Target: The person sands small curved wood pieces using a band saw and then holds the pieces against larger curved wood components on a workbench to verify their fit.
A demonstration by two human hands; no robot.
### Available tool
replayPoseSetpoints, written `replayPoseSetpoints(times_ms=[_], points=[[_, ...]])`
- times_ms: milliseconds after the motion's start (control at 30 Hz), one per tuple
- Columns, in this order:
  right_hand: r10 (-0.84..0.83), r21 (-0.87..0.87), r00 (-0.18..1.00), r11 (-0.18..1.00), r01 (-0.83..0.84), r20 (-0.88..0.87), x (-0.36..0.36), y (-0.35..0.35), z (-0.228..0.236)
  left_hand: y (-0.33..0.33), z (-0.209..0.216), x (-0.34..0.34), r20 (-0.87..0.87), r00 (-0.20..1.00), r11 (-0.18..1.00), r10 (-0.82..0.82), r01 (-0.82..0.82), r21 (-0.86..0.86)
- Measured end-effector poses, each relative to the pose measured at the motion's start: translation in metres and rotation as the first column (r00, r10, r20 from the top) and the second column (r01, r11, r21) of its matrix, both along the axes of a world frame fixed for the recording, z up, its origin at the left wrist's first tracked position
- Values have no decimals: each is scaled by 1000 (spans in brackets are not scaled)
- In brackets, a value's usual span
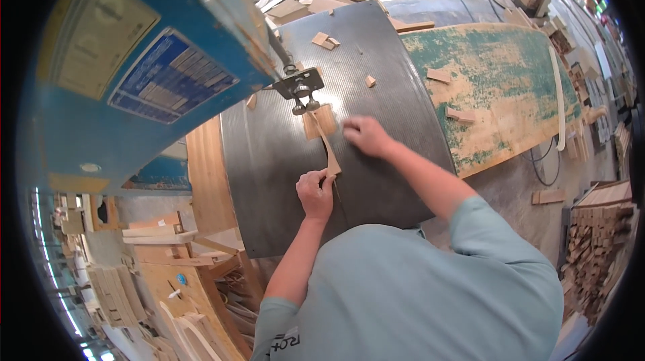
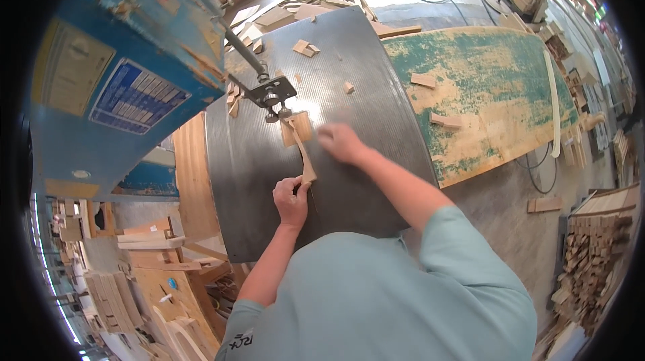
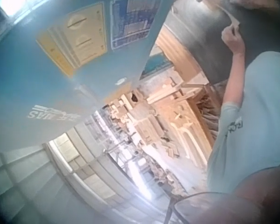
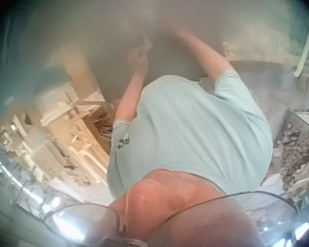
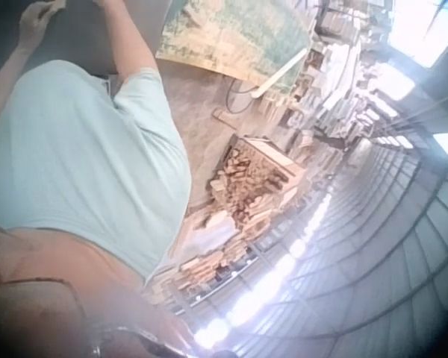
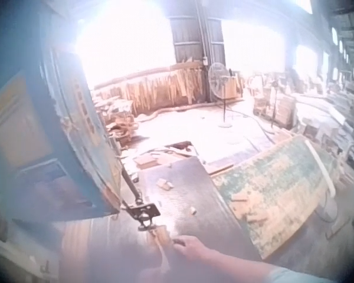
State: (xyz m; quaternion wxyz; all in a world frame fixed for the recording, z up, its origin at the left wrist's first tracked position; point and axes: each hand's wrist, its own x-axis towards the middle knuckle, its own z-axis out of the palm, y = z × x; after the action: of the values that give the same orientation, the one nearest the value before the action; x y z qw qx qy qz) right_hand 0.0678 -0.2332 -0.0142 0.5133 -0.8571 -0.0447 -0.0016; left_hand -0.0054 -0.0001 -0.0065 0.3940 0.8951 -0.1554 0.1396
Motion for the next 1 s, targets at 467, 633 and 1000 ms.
replayPoseSetpoints(times_ms=[467, 633, 1000], points=[[-276, -146, 910, 932, 332, 309, -82, 82, 2, 4, -6, 9, 20, 1000, 999, -2, 2, -42], [-294, -159, 897, 919, 360, 329, -80, 84, -1, 5, -6, 13, 21, 1000, 999, -11, 12, -51], [-312, -198, 912, 908, 368, 267, -72, 88, -1, 8, -10, 26, 24, 1000, 997, -10, 11, -77]])
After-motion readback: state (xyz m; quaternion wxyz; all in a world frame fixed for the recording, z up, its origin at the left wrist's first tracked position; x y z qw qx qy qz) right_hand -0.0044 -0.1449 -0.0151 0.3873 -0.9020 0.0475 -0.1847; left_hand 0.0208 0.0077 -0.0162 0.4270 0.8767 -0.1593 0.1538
